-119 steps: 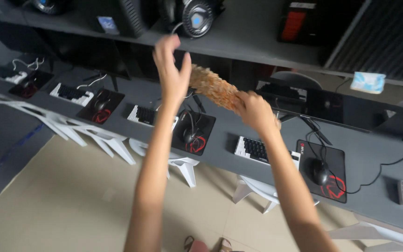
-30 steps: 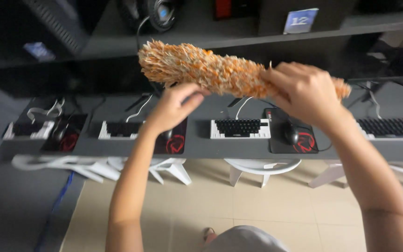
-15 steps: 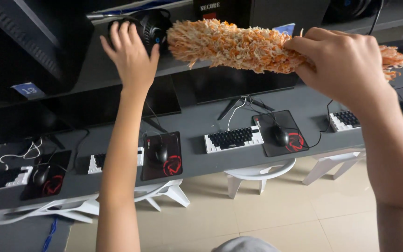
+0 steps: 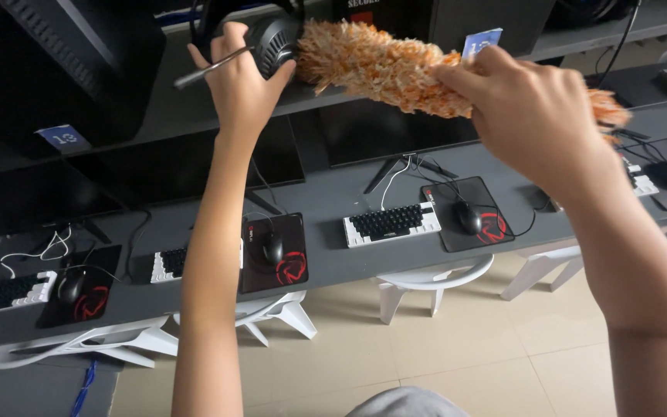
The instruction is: The person uses a fluffy duster to wipe dust from computer towers, monitors, keyboards, and mousepads in a row of workstations. The person moves along the row, dusting each station's equipment and surfaces.
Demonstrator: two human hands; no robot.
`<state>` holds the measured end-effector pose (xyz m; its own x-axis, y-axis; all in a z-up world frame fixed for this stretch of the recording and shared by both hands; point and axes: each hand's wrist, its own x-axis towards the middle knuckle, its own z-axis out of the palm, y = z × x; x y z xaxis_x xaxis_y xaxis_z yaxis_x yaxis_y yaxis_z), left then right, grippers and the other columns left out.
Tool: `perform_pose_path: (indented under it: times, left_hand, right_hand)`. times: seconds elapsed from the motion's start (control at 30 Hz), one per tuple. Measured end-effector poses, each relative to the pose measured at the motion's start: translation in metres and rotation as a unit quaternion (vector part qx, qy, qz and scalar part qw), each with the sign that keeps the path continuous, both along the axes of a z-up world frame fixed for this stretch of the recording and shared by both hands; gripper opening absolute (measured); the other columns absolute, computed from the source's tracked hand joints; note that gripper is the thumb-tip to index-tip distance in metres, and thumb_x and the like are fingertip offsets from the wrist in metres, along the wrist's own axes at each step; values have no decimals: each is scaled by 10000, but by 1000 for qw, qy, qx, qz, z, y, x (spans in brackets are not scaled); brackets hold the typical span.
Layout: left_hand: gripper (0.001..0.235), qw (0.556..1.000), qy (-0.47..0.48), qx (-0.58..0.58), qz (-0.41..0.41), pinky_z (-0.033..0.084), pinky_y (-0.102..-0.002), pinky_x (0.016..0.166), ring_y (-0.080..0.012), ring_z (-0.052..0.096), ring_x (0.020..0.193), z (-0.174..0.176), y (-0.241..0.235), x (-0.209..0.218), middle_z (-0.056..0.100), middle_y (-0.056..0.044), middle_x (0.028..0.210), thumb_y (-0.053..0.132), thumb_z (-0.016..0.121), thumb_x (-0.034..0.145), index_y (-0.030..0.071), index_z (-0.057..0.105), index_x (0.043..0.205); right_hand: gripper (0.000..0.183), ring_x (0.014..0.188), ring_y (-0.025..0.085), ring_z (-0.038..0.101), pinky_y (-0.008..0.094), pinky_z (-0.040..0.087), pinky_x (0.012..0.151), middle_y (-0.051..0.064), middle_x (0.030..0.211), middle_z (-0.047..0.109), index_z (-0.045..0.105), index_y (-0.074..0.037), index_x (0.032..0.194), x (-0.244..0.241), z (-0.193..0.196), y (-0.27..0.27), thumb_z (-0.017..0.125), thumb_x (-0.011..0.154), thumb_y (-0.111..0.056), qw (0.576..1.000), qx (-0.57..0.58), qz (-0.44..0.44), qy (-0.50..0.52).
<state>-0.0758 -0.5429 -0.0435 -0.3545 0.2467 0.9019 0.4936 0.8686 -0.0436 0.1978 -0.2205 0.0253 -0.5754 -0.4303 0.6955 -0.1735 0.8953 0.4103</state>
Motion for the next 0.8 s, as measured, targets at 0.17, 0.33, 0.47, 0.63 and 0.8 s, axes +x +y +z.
perform_pose_path:
  times: [0.17,0.33,0.47,0.63,0.8]
  left_hand:
    - [692,988,-21,70,-139,186,-730,1176,-336,612,1216,12,14,64,645,-129,1202,441,910,934,47,487,1315]
    - [662,973,-18,67,-220,117,-739,1209,-318,682,1168,16,36,88,660,-127,1148,407,887,963,36,473,1322]
    - [660,972,20,53,-227,97,-742,1187,-329,673,1210,10,50,85,680,-125,1172,405,891,975,44,467,1331]
    - [683,976,44,48,-208,64,-755,1170,-343,662,1219,6,52,86,680,-136,1173,375,905,972,35,446,1347]
    - [673,988,24,40,-149,44,-762,1167,-313,677,1136,-1,40,84,670,-105,1096,381,912,952,43,461,1320]
  right_hand:
    - [400,634,211,693,362,514,500,36,913,645,729,-265,1255,54,17,-15,662,905,-84,994,27,-109,6]
    - [233,635,129,665,278,452,466,-18,903,624,718,-253,1095,74,5,-25,639,895,-163,956,110,-267,46]
    - [123,630,124,654,289,476,448,-4,875,612,691,-167,919,31,-36,-38,620,852,-243,934,111,-334,-60]
    - [206,728,176,700,316,514,526,51,990,643,657,-154,1071,30,-42,-32,657,866,-177,982,48,-178,-47]
    - [282,670,164,697,299,530,531,75,949,649,674,-49,1125,18,-68,-53,660,882,-193,965,62,-254,-3]
